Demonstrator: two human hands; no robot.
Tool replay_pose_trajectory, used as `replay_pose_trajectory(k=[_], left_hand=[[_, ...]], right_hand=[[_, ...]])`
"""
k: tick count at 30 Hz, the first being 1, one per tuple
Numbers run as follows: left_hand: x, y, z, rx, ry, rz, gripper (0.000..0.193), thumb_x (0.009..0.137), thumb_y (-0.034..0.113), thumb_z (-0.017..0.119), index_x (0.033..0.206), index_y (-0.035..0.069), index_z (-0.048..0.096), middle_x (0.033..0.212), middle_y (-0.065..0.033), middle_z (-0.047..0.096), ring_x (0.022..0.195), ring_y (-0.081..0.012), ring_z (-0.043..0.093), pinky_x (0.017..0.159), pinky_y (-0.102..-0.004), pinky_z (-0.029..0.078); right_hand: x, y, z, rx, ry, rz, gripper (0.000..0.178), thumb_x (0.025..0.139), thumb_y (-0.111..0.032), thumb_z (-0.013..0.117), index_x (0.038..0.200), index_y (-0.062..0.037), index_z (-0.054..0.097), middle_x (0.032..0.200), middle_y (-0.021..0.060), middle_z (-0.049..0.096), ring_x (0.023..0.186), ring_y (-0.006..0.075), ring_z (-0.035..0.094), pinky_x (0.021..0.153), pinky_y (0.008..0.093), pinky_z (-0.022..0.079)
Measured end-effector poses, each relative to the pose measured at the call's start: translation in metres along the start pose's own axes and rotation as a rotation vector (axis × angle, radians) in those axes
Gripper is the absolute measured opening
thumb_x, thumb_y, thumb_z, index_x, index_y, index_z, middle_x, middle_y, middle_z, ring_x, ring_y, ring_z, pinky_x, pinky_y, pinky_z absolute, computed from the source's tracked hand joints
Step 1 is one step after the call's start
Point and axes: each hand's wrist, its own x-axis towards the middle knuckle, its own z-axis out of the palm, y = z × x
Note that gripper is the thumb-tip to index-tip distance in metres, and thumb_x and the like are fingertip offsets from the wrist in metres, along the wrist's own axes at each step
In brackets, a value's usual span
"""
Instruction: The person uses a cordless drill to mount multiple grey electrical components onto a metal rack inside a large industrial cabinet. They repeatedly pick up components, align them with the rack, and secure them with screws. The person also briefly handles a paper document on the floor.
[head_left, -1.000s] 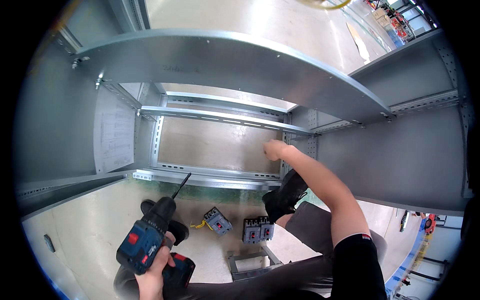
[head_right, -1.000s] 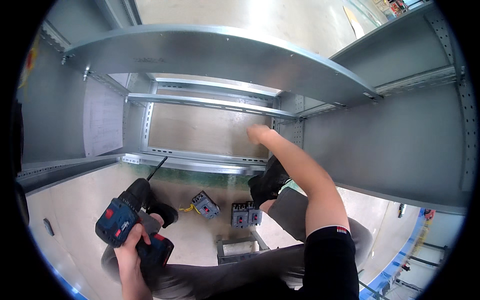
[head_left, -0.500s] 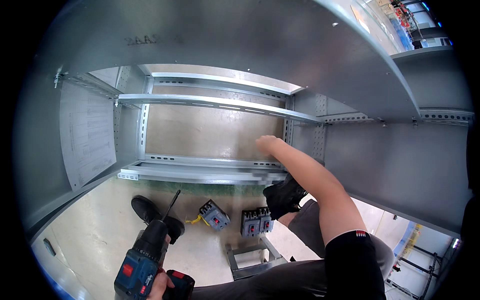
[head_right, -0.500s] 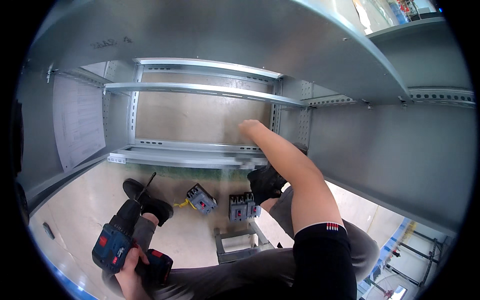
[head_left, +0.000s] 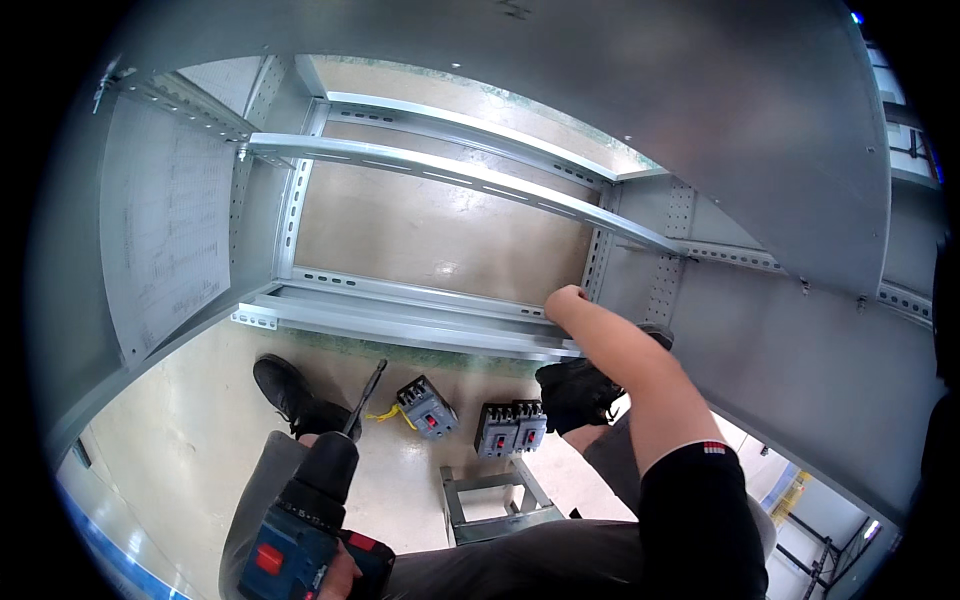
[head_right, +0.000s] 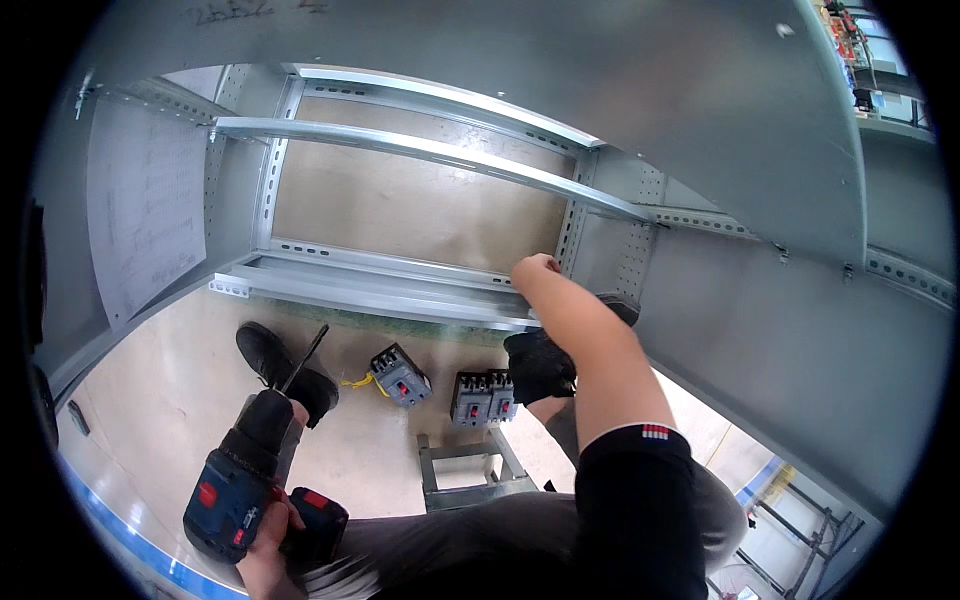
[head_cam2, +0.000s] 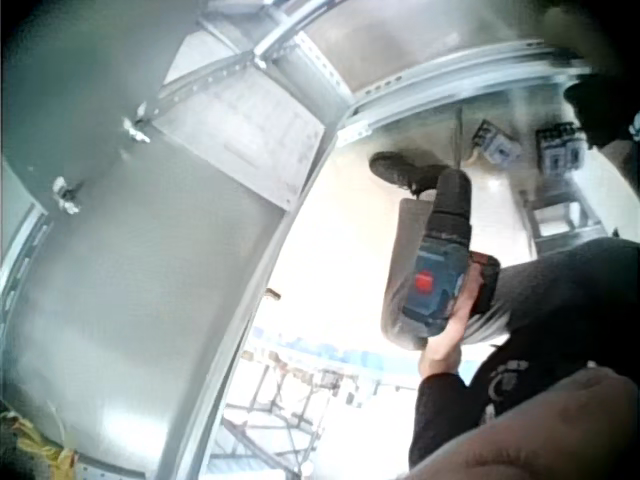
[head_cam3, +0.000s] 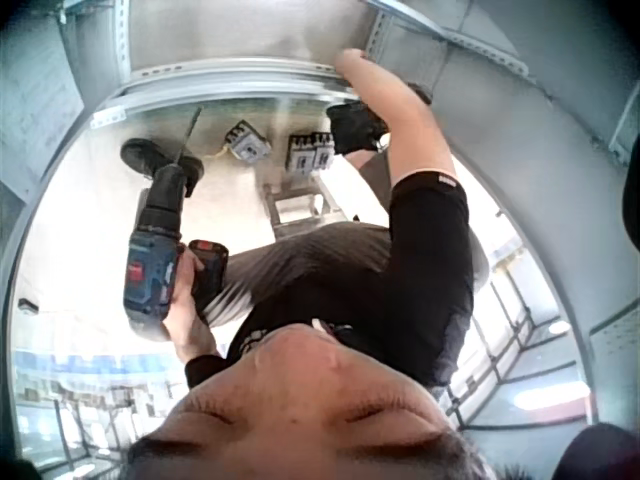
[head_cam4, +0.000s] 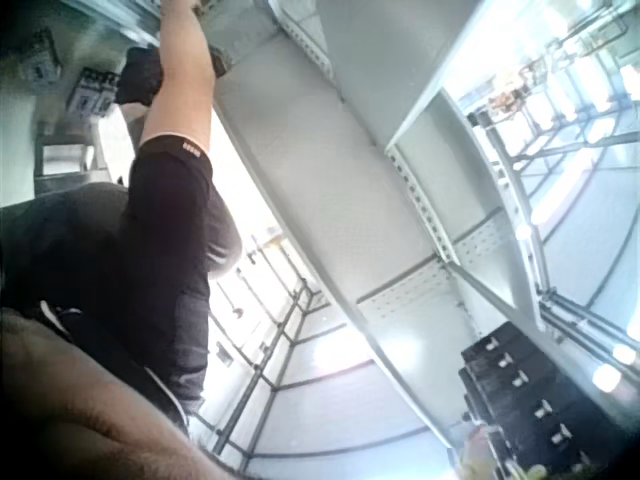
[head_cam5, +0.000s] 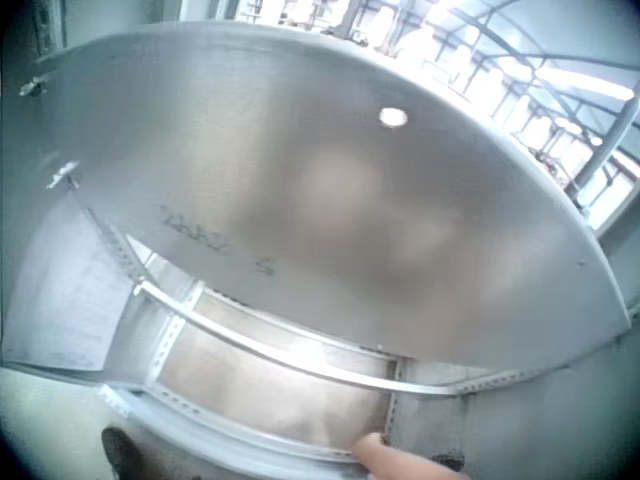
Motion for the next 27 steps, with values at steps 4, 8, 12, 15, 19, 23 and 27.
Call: replay_pose_trajectory(k=[4,8,12,15,19,23,27], left_hand=[[-0.004,0.000,0.007,-0.021,-0.005,-0.038,0.032,0.080,0.009,0.064,0.109,-0.002,0.058,0.075,-0.0073,0.059,0.058,-0.0165,0.057,0.055,-0.0295,0.047],[-0.003,0.017,0.009,-0.061,-0.016,-0.046,0.032,0.080,0.009,0.064,0.110,-0.002,0.058,0.075,-0.0073,0.059,0.059,-0.0165,0.057,0.056,-0.0294,0.047],[0.008,0.032,0.009,-0.104,-0.016,-0.057,0.033,0.080,0.010,0.064,0.110,-0.002,0.058,0.076,-0.0073,0.059,0.060,-0.0164,0.057,0.056,-0.0293,0.047],[0.014,0.040,0.007,-0.144,-0.008,-0.072,0.033,0.081,0.010,0.065,0.111,-0.002,0.058,0.076,-0.0073,0.059,0.060,-0.0164,0.057,0.057,-0.0293,0.047],[0.019,0.046,0.002,-0.197,0.003,-0.098,0.033,0.081,0.010,0.065,0.111,-0.002,0.057,0.077,-0.0074,0.060,0.061,-0.0164,0.057,0.057,-0.0292,0.048],[0.023,0.050,0.000,-0.228,0.007,-0.100,0.033,0.082,0.011,0.065,0.111,-0.002,0.057,0.077,-0.0074,0.060,0.062,-0.0163,0.057,0.058,-0.0292,0.048],[0.024,0.054,-0.002,-0.249,0.004,-0.097,0.033,0.082,0.011,0.066,0.112,-0.002,0.057,0.078,-0.0074,0.060,0.063,-0.0163,0.057,0.058,-0.0291,0.048]], right_hand=[[0.014,-0.023,0.002,0.161,-0.006,0.170,0.029,0.088,-0.026,0.063,0.112,-0.0109,0.070,0.111,0.0123,0.068,0.094,0.0319,0.065,0.079,0.0505,0.051],[0.030,-0.015,0.017,0.122,-0.020,0.227,0.028,0.090,-0.018,0.057,0.112,-0.0113,0.071,0.114,0.0088,0.069,0.095,0.0321,0.067,0.073,0.0523,0.053],[0.029,-0.012,0.019,0.056,0.126,0.202,0.027,0.090,-0.018,0.056,0.111,-0.0129,0.072,0.110,0.0054,0.070,0.092,0.0300,0.068,0.067,0.0519,0.054],[0.032,-0.019,0.023,-0.056,0.189,0.140,0.026,0.091,-0.019,0.055,0.108,-0.0138,0.073,0.110,0.0035,0.070,0.092,0.0279,0.069,0.058,0.0509,0.054],[0.028,-0.020,0.027,0.095,0.233,0.185,0.025,0.091,-0.020,0.055,0.107,-0.0139,0.074,0.110,0.0034,0.071,0.095,0.0252,0.069,0.058,0.0501,0.057],[0.016,-0.013,0.016,0.227,0.236,0.238,0.026,0.090,-0.018,0.055,0.108,-0.0136,0.074,0.111,0.0046,0.071,0.097,0.0252,0.070,0.063,0.0477,0.058],[0.014,-0.014,0.023,0.418,0.313,0.338,0.026,0.089,-0.018,0.056,0.107,-0.0145,0.074,0.110,0.0060,0.071,0.098,0.0265,0.070,0.069,0.0468,0.059]])
